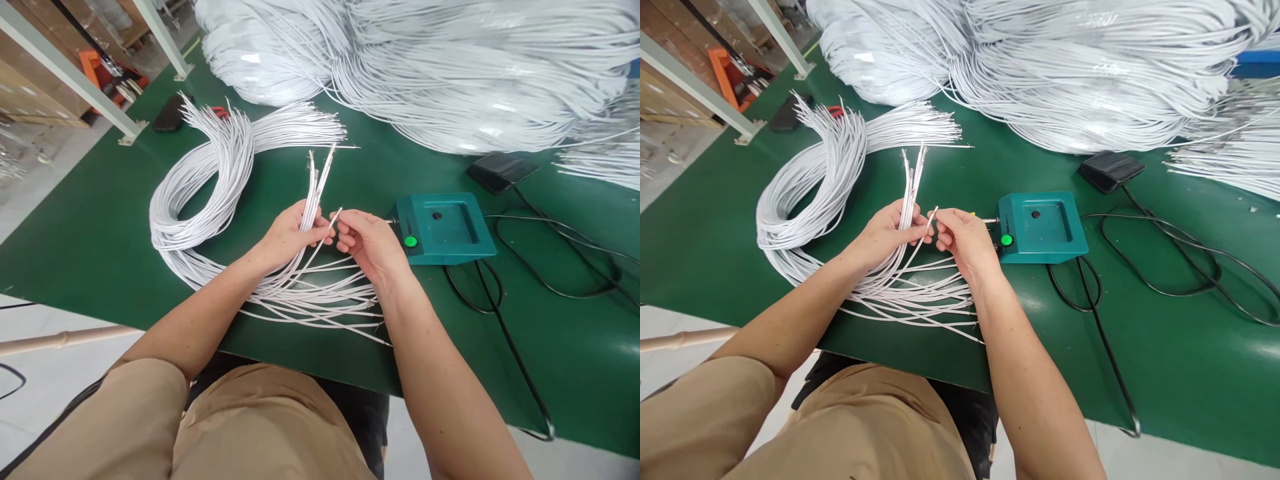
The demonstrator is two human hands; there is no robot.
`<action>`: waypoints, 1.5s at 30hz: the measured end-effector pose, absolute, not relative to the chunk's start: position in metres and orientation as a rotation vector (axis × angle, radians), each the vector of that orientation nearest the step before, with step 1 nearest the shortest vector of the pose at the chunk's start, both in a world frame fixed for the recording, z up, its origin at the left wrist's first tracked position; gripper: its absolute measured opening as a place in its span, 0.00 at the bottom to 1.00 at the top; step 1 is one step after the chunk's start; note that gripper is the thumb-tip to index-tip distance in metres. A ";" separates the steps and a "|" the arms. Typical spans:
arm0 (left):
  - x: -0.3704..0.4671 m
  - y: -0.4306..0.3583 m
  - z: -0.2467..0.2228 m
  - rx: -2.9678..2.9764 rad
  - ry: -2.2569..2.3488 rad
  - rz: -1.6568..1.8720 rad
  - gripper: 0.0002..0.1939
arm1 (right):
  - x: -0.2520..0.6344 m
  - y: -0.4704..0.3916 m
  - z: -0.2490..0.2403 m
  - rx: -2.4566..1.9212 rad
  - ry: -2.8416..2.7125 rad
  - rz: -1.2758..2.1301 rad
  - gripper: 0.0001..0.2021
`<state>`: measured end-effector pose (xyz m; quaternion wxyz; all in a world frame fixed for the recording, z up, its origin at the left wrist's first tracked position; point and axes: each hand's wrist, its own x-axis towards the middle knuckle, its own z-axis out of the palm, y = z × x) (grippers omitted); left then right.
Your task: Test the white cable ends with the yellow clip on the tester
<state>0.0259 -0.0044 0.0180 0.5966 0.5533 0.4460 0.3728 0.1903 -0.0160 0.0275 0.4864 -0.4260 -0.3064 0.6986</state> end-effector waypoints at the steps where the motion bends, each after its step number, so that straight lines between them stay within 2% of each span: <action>1: 0.025 -0.005 0.018 1.299 1.028 0.856 0.15 | 0.191 -0.016 0.028 -1.025 -0.729 1.713 0.09; 6: 0.025 -0.007 0.016 1.366 0.942 0.776 0.14 | 0.193 -0.014 0.028 -1.000 -0.720 1.720 0.19; 10: 0.026 -0.007 0.015 1.347 0.872 0.781 0.14 | 0.194 -0.014 0.025 -0.943 -0.722 1.833 0.21; 15: 0.023 -0.003 0.012 1.377 0.905 0.838 0.13 | 0.195 -0.014 0.023 -0.843 -0.631 1.923 0.19; 21: 0.022 -0.003 0.012 1.339 0.908 0.884 0.15 | 0.197 -0.015 0.022 -0.866 -0.656 1.865 0.17; 30: 0.021 -0.004 0.012 1.370 0.892 0.882 0.29 | 0.191 -0.019 0.030 -1.069 -0.773 1.593 0.14; 37: 0.021 -0.005 0.013 1.427 0.877 0.809 0.25 | 0.191 -0.020 0.034 -1.226 -0.822 1.509 0.06; 43: 0.020 -0.003 0.014 1.340 0.867 0.786 0.26 | 0.196 -0.018 0.036 -1.335 -0.891 1.395 0.02; 45: 0.020 -0.003 0.015 1.325 0.854 0.797 0.26 | 0.196 -0.018 0.037 -1.286 -0.904 1.425 0.05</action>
